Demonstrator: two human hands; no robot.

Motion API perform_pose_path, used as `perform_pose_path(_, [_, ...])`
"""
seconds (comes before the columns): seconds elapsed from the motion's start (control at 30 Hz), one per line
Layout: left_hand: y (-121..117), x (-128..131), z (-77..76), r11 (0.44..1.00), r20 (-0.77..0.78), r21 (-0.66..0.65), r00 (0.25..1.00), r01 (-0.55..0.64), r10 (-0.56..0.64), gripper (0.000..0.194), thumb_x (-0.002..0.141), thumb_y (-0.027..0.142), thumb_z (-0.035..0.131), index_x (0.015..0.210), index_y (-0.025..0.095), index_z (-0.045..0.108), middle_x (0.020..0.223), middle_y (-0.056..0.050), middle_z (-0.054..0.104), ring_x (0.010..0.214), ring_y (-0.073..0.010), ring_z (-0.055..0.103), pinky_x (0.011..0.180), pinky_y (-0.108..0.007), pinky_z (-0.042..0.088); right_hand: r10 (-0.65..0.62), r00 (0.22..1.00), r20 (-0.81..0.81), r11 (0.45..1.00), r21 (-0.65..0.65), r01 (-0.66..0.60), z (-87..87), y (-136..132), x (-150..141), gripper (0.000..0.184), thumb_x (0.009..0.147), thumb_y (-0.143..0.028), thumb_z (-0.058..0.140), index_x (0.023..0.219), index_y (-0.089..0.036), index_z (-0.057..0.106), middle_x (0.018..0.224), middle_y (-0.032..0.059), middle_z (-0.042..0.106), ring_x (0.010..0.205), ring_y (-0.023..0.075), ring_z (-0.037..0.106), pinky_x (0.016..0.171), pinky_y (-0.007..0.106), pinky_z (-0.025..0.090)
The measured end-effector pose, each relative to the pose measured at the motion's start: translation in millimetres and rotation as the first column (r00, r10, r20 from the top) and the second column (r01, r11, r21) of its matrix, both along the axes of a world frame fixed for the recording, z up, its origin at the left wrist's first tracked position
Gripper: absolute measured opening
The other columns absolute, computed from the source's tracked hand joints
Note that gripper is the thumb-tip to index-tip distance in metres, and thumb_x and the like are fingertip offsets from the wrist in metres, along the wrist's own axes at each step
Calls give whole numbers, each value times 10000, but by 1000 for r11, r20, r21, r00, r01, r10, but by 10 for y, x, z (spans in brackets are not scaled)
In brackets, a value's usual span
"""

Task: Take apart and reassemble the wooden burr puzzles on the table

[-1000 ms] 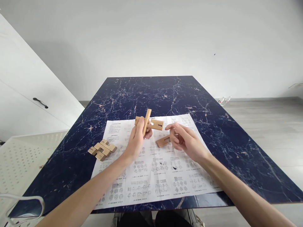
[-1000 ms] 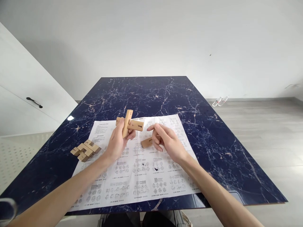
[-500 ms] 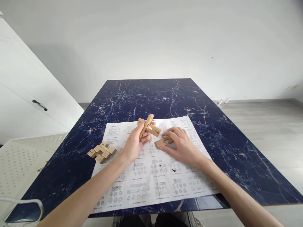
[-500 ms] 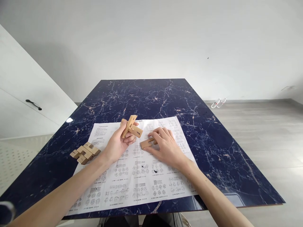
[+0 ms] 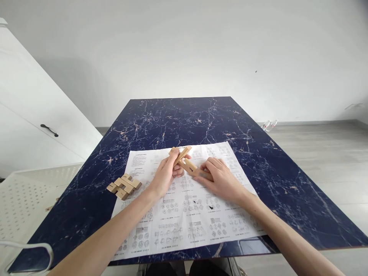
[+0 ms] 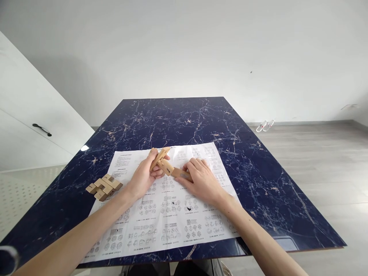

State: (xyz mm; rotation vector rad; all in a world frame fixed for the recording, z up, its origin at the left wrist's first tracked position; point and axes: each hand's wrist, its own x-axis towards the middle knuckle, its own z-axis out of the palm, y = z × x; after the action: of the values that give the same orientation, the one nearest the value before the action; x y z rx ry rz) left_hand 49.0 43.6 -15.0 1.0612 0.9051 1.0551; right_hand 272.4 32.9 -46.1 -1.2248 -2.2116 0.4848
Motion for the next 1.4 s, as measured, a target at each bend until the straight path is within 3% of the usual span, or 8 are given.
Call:
perform_pose_path(0.13, [-15, -4, 12, 1000, -91, 15, 996, 11, -10, 561, 996, 719, 614, 941, 186, 778, 669, 66, 252, 573, -124, 239, 592, -294, 327, -135, 985, -108, 991, 8, 137, 78, 10, 9, 424, 1082, -408, 571, 732, -247, 391, 720, -4, 511, 656, 173, 439, 696, 359, 382])
perform_pose_path(0.23, [-19, -6, 8, 1000, -153, -3, 988, 5, -6, 580, 989, 739, 597, 935, 191, 776, 656, 44, 352, 585, -138, 348, 610, -296, 355, -266, 913, -308, 958, -190, 215, 169, 20, 60, 478, 1059, -524, 605, 722, -244, 415, 667, -37, 408, 602, 147, 351, 588, 319, 288])
perform_pose_path(0.4, [-26, 1, 8, 1000, -208, -5, 978, 8, -9, 620, 991, 766, 564, 924, 185, 768, 677, -6, 510, 600, -155, 450, 598, -296, 371, -348, 689, -636, 889, -456, 29, 233, 37, 136, 473, 959, -684, 724, 849, -228, 658, 736, -25, 444, 640, 142, 393, 560, 284, 332])
perform_pose_path(0.63, [-27, 4, 9, 998, -262, 34, 964, 57, -46, 588, 1003, 711, 568, 898, 165, 758, 650, -22, 564, 598, -170, 526, 572, -296, 371, -371, 465, -804, 840, -504, -202, 220, 43, 98, 432, 838, -595, 903, 999, -246, 706, 811, -16, 605, 653, 130, 543, 559, 248, 478])
perform_pose_path(0.77, [-41, 14, 6, 997, -287, 1, 955, 75, -72, 558, 988, 689, 600, 855, 162, 724, 720, -34, 597, 619, -157, 500, 575, -284, 351, -300, 447, -842, 819, -468, -332, 222, 40, 90, 384, 854, -510, 930, 925, -229, 679, 743, -42, 596, 552, 97, 547, 537, 247, 501])
perform_pose_path(1.07, [-39, 16, -28, 992, -359, 18, 927, 121, -107, 573, 998, 696, 599, 717, 197, 605, 667, 23, 408, 571, -130, 356, 563, -297, 297, -233, 381, -895, 735, -419, -534, 273, 8, 68, 382, 1011, -601, 745, 1001, -220, 770, 836, 3, 683, 668, 119, 661, 688, 259, 598])
perform_pose_path(1.23, [-63, 40, -4, 982, -413, 45, 898, 184, -150, 554, 1014, 680, 573, 751, 195, 622, 669, 20, 433, 586, -135, 376, 584, -296, 324, -223, 432, -874, 744, -439, -503, 229, -6, 14, 362, 937, -557, 851, 914, -208, 757, 874, 1, 675, 666, 113, 647, 674, 271, 578])
perform_pose_path(1.4, [-88, 59, 17, 974, -359, 26, 911, 226, -202, 588, 988, 711, 582, 696, 212, 480, 636, 54, 343, 556, -112, 295, 550, -280, 266, -211, 505, -837, 769, -461, -443, 197, -28, -16, 384, 979, -571, 798, 886, -212, 698, 676, -47, 582, 529, 96, 502, 561, 273, 442])
